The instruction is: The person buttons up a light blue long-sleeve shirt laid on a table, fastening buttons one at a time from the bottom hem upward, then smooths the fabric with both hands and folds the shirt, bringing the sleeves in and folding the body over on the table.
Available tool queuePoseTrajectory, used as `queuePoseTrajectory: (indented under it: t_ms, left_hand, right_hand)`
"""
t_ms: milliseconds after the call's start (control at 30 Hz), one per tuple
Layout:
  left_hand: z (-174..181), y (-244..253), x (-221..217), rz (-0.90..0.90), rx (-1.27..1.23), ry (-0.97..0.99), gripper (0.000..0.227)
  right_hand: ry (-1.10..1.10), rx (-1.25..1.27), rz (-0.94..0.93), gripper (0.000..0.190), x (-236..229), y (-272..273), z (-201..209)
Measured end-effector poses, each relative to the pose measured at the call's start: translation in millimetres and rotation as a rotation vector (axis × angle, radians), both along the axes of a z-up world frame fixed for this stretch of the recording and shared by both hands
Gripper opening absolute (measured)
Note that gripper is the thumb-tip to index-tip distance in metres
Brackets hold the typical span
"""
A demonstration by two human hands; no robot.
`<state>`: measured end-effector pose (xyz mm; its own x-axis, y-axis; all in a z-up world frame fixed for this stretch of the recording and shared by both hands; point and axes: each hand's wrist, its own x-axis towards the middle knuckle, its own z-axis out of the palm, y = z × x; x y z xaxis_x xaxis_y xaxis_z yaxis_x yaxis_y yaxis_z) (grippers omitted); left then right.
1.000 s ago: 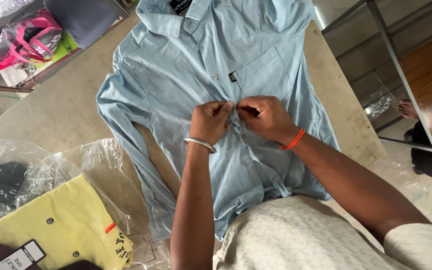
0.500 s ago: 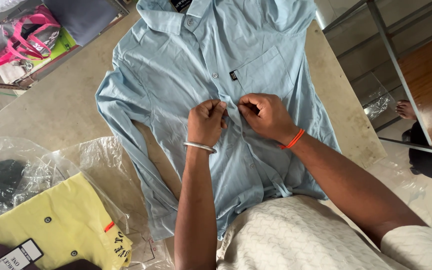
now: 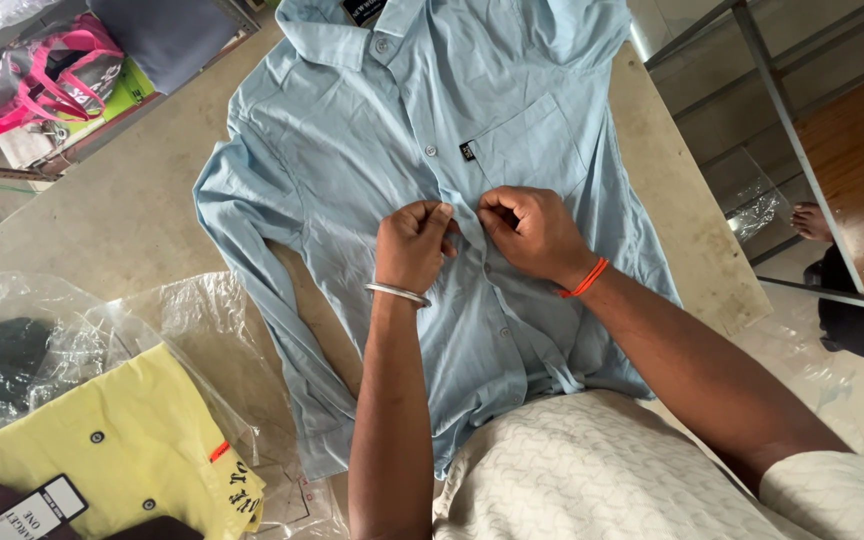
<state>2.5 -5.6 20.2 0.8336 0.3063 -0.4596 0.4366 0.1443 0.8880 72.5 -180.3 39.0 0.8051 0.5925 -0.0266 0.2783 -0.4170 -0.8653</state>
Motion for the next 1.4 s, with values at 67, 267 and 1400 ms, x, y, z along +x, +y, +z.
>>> queuePoseTrajectory:
  t_ms: [67, 267, 1400]
  left_hand:
    - [-6.8, 1.1, -4.1, 0.030, -0.004, -0.026, 0.026]
    - [17.4, -13.7, -35.3, 0.113, 0.597, -0.251, 0.022]
    - [51.6, -47.4, -118.1, -0.237, 0.733, -0.125, 0.035]
  right_hand:
    - [0.004, 0.008, -0.009, 0.007, -1.7, 0.0, 0.2]
    - [0.009, 0.026, -0.001, 0.014, -0.5, -2.3, -2.4]
    - [-0.219, -0.372, 0.102, 0.060, -122.1, -101.6, 53.2]
